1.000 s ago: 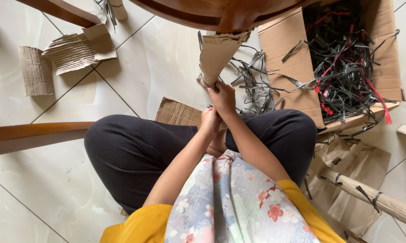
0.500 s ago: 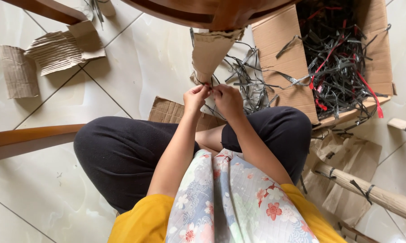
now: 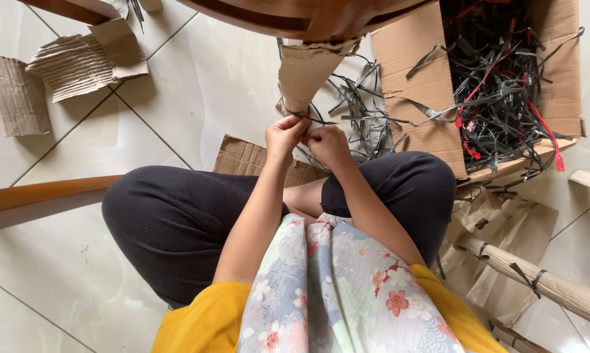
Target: Wrapping wooden chair legs with protective cardboard and securing them with ties
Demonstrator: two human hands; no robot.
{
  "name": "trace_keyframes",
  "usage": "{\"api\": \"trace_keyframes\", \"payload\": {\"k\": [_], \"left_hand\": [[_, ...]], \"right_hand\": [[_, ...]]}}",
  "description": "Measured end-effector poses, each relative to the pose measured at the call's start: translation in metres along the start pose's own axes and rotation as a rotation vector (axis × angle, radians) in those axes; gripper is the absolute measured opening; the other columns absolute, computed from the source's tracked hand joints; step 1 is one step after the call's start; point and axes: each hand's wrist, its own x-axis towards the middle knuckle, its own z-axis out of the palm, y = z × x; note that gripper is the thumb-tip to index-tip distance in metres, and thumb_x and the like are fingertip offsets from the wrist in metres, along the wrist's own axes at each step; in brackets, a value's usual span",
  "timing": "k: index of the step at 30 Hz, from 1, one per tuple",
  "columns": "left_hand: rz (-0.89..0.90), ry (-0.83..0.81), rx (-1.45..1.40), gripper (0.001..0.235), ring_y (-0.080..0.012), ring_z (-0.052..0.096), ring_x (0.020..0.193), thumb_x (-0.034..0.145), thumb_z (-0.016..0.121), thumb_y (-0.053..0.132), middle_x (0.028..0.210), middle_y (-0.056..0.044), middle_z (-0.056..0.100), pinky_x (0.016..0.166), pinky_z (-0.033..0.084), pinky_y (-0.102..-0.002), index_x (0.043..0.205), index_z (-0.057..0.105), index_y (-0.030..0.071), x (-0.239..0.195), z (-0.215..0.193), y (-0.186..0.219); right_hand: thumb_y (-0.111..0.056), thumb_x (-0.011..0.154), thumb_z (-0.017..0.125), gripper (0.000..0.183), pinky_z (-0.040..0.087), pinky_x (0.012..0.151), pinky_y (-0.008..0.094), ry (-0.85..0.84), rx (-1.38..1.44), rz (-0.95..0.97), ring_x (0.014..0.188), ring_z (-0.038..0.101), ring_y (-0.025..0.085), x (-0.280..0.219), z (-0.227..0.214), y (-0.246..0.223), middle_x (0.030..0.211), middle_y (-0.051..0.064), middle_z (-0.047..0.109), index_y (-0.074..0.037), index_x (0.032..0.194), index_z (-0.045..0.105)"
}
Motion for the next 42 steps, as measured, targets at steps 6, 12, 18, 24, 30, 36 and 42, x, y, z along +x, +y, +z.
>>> {"api": "trace_keyframes", "payload": {"k": [6,12,18,24,30,36,42], "left_hand": [[0.11,-0.031,0.03,0.025,-0.007,0.07,0.077,0.076,0.091,0.014,0.082,-0.005,0.079,0.079,0.061,-0.026,0.099,0.081,0.01,-0.018,0.005,0.022],[0.113,-0.106,0.042,0.028,-0.0073,0.069,0.082,0.08,0.086,0.008,0.09,-0.005,0.078,0.08,0.06,-0.024,0.107,0.078,0.007,-0.03,0.006,0.036],[0.074,-0.11,0.025,0.034,-0.007,0.071,0.082,0.079,0.088,0.007,0.091,-0.006,0.078,0.082,0.061,-0.025,0.11,0.075,0.005,-0.032,-0.003,0.04],[0.022,0.081,0.385,0.026,-0.007,0.065,0.081,0.079,0.077,0.053,0.08,0.005,0.076,0.083,0.055,-0.032,0.095,0.083,0.034,-0.006,-0.011,0.022],[-0.06,0.085,0.334,0.028,-0.0077,0.069,0.079,0.075,0.077,0.049,0.079,0.003,0.077,0.077,0.055,-0.026,0.089,0.083,0.026,0.003,-0.012,0.006],[-0.165,0.115,0.065,0.023,-0.002,0.06,0.055,0.076,0.074,0.028,0.068,-0.005,0.072,0.05,0.047,-0.015,0.083,0.079,0.007,-0.02,-0.001,0.028],[-0.009,0.201,0.298,0.019,-0.0063,0.065,0.059,0.072,0.077,0.035,0.064,0.0,0.071,0.058,0.054,-0.026,0.08,0.08,0.018,-0.001,-0.013,-0.002]], "right_hand": [[-0.026,0.085,0.071,0.015,0.057,0.065,0.036,0.053,0.157,0.19,0.057,0.069,0.021,-0.012,-0.023,-0.018,0.065,0.006,0.069,-0.014,0.087,0.08],[-0.006,0.086,0.083,0.032,0.058,0.059,0.037,0.318,0.349,-0.219,0.055,0.069,0.025,-0.006,-0.041,-0.031,0.104,0.021,0.069,-0.001,0.115,0.07],[-0.011,0.083,0.078,0.018,0.054,0.045,0.024,0.11,0.445,0.08,0.046,0.063,0.012,0.016,-0.018,-0.02,0.06,0.009,0.067,-0.004,0.1,0.079],[-0.005,0.08,0.082,0.015,0.06,0.062,0.033,0.237,0.15,-0.139,0.072,0.075,0.027,0.019,-0.01,-0.016,0.078,0.011,0.076,-0.009,0.094,0.081],[-0.002,0.081,0.073,0.014,0.058,0.057,0.028,0.119,0.656,0.047,0.058,0.07,0.015,0.016,-0.009,-0.032,0.069,0.014,0.072,0.002,0.094,0.077],[-0.011,0.08,0.086,0.019,0.05,0.058,0.022,0.046,0.943,0.173,0.064,0.063,0.014,0.014,-0.015,-0.038,0.07,0.013,0.068,0.002,0.087,0.074],[-0.009,0.078,0.09,0.035,0.047,0.055,0.018,0.061,1.146,0.257,0.059,0.059,0.008,0.018,0.001,-0.019,0.075,0.005,0.07,-0.006,0.102,0.065]]}}
